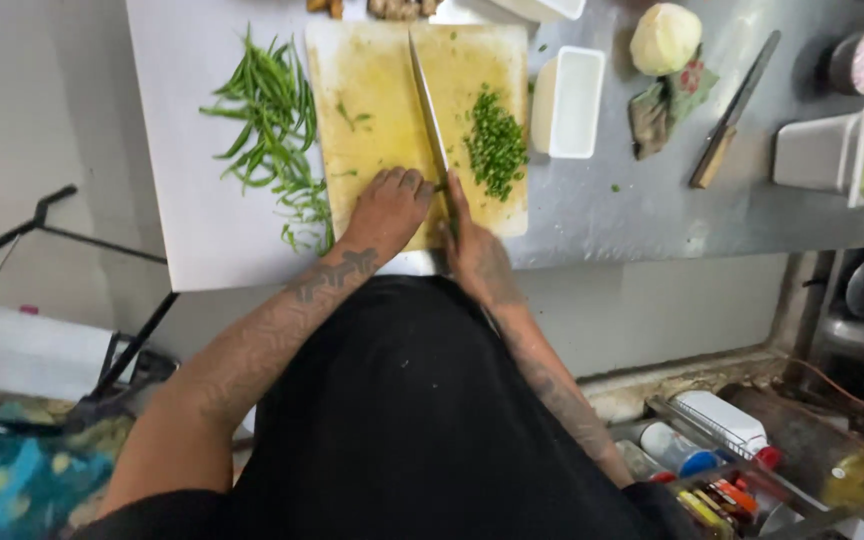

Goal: The person sits at a stainless steel prep counter and chops green chilies on a cutting board with a knife, adding sliced chilies one at a time to a growing pile of chopped pieces. Trimmed stems and scraps are pushed to the side of the board as the pile of chopped chili accumulates.

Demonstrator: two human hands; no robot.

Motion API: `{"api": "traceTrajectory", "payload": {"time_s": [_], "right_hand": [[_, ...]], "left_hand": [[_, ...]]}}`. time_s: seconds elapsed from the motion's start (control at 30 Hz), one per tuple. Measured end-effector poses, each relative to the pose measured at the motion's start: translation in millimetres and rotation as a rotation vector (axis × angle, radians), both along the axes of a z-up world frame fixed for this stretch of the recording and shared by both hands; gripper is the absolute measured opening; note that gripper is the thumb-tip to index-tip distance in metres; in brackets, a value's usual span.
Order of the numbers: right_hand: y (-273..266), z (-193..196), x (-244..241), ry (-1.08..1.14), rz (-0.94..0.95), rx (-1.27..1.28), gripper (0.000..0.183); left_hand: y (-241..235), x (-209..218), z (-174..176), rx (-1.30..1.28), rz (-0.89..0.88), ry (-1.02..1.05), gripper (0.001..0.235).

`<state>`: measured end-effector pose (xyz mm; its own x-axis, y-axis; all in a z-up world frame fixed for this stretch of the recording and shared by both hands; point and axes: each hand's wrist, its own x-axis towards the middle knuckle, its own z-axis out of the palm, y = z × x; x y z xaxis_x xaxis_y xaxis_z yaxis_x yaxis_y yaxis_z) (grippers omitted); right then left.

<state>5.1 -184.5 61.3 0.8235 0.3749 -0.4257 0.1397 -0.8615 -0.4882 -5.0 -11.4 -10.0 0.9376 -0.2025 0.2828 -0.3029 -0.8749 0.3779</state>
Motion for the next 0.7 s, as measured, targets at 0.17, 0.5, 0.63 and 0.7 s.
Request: {"api": "traceTrajectory", "payload": {"time_s": [0.17,0.5,0.63,0.7], "right_hand": [[-5.9,8.4,1.2,-0.122,0.106,0.004,0.078],[0.0,14.9,-6.1,-0.017,0.097,-0.060,0.078],[6.0,-1.4,0.7,-0.125,0.065,0.050,0.074],[11.8,23.3,9.3,-0.005,0.053,-0.056,0.076]], "left_hand": [[2.6,1.2,-7.9,0.018,0.015,-0.013,0.017],[-1.7,6.2,-9.4,0.032,0.024,0.025,0.017],[-0.9,0.0,-8.2,0.038,0.019,0.031,0.018],[-2.6,3.4,-2.6,0.037,0.016,0.050,0.020]]}}
